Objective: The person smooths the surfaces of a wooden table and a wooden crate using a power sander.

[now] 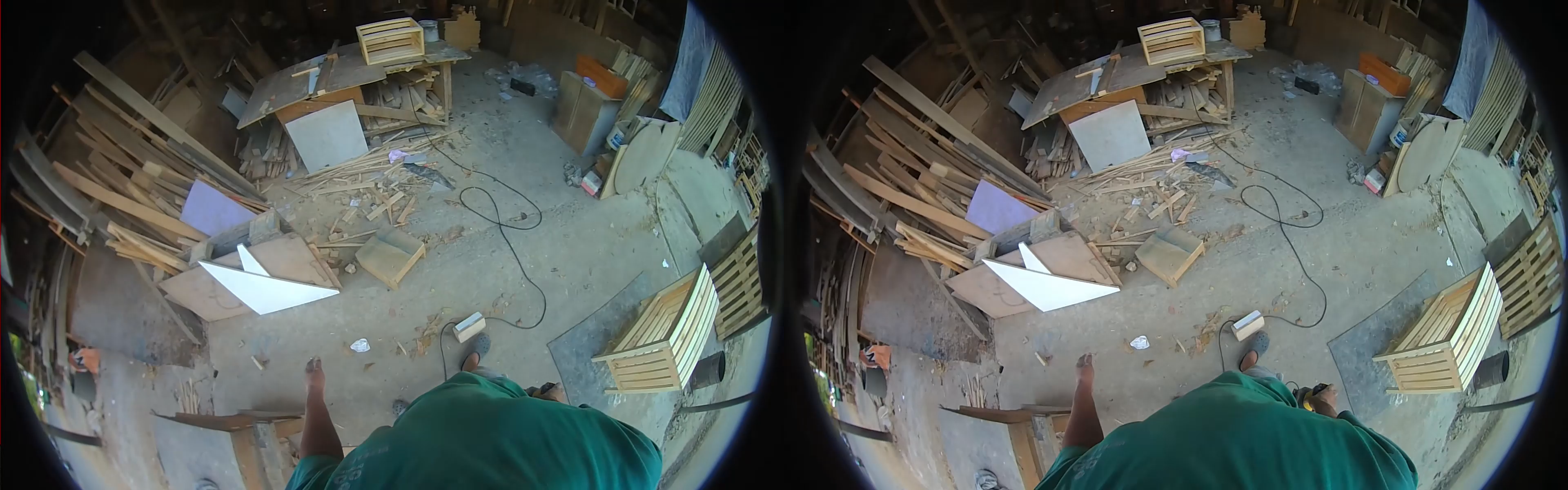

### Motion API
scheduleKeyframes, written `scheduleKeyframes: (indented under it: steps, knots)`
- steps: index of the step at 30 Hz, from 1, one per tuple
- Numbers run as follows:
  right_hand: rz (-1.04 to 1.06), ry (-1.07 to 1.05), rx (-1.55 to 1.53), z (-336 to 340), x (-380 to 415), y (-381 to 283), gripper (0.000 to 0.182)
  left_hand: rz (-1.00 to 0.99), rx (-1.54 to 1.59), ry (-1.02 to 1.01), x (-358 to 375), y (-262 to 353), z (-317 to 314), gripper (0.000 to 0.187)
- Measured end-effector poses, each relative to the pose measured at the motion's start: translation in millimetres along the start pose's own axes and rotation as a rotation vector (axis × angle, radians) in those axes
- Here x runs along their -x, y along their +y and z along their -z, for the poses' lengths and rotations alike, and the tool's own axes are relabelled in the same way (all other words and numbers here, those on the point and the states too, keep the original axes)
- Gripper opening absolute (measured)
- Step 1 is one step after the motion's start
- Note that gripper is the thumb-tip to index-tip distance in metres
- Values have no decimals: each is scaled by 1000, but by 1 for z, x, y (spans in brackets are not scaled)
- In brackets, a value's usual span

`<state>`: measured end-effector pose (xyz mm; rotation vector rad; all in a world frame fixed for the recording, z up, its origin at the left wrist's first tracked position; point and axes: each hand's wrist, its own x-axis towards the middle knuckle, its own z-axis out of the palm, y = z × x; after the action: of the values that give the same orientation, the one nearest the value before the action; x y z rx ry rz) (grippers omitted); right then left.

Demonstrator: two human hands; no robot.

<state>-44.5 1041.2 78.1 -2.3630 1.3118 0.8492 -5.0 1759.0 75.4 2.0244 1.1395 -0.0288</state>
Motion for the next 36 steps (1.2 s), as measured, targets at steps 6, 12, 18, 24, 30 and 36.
scheduleKeyframes:
  steps: [6, 12, 18, 24, 30, 36]
  knots:
    - [-151, 7, -167, 12, -102, -1, 90, -627, -481, -412, -96, 41, -206, 50]
    - [-187, 8, -246, 77, -161, -52, 92, -191, -532, -712, -42, 227, -269, 56]
    - [-152, -22, -280, 147, -215, -134, 93, -320, -612, -556, -92, 350, -298, 55]
    - [-194, 1, -332, 166, -292, -210, 100, -294, -739, -666, -180, 447, -373, 54]
    - [-425, 30, -336, 209, -301, -296, 108, -294, -727, -697, -306, 563, -460, 60]
    - [-406, -23, -488, 280, -311, -416, 101, -504, -492, -729, -360, 792, -560, 59]
